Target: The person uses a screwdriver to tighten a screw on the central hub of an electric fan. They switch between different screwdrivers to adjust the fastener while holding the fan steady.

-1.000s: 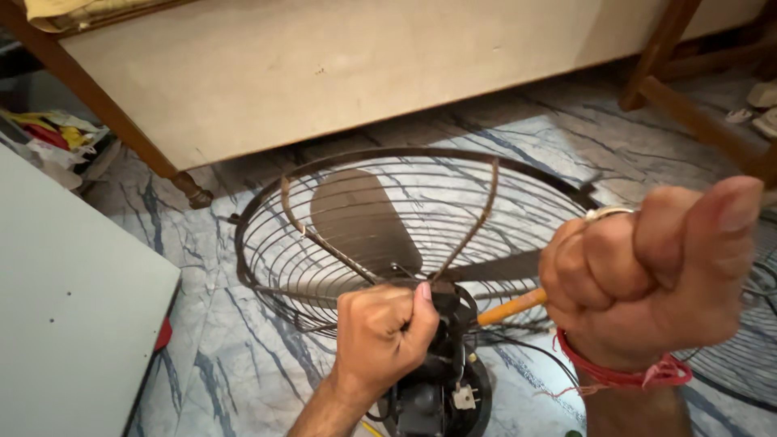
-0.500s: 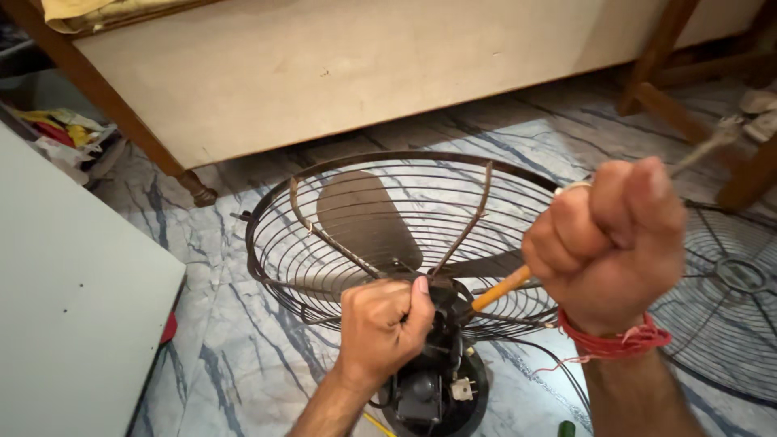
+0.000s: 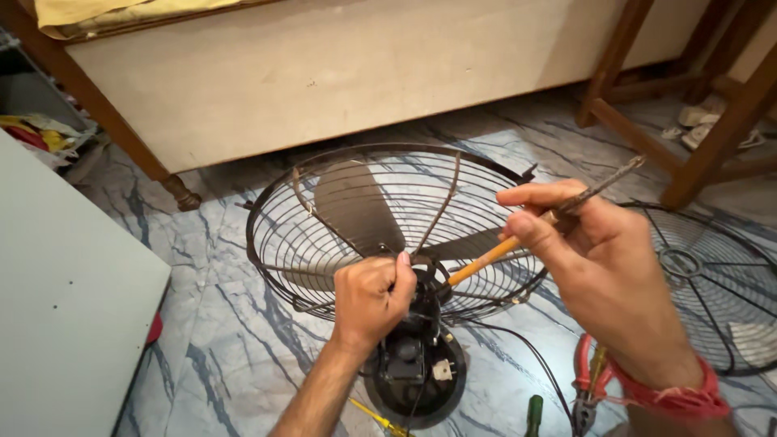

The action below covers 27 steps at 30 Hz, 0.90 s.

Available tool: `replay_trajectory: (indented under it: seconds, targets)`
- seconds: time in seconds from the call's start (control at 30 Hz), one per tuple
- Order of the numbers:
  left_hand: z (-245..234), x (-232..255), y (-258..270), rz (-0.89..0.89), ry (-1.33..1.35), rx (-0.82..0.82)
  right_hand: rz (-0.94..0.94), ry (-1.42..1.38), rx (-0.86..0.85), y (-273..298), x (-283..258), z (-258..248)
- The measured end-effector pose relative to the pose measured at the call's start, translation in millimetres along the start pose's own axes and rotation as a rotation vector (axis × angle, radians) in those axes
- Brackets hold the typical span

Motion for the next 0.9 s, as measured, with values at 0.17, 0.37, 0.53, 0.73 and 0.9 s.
replay_trajectory:
  seconds: [0.17,0.37,0.53,0.73,0.9]
  targets:
    - [-0.9,0.9,1.4,-0.006,-0.010,0.012,0.013,-0.168,0.152,15.6,-2.0,-0.1]
    - [0.1,-0.9,1.5,-0.023,-0.008,0.005,0.007,-0.167,0.203,19.5,4.7,1.1]
    - [0.3,0.2,1.4,-0.026,-0.010,0.004,-0.060,-0.238,0.054,9.3,5.4,-0.2]
    - [-0.1,1.9,2.7,-0.033,-0.011,0.005,-0.055,-0.145,0.029,15.2,8.5,-4.4]
    - [0.3,3.8,1.6,-0.029,-0.024,0.011,-0.072,-0.155,0.028,11.9,10.9,-5.7]
Point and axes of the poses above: each hand's wrist, its own y-axis away from the middle knuckle, its own z-axis out of the palm, x = y × z, the point moved 5 cm from there along -y, towards the middle knuckle, and after that the axes turned 7 degrees about -z, right-handed, at the moved point
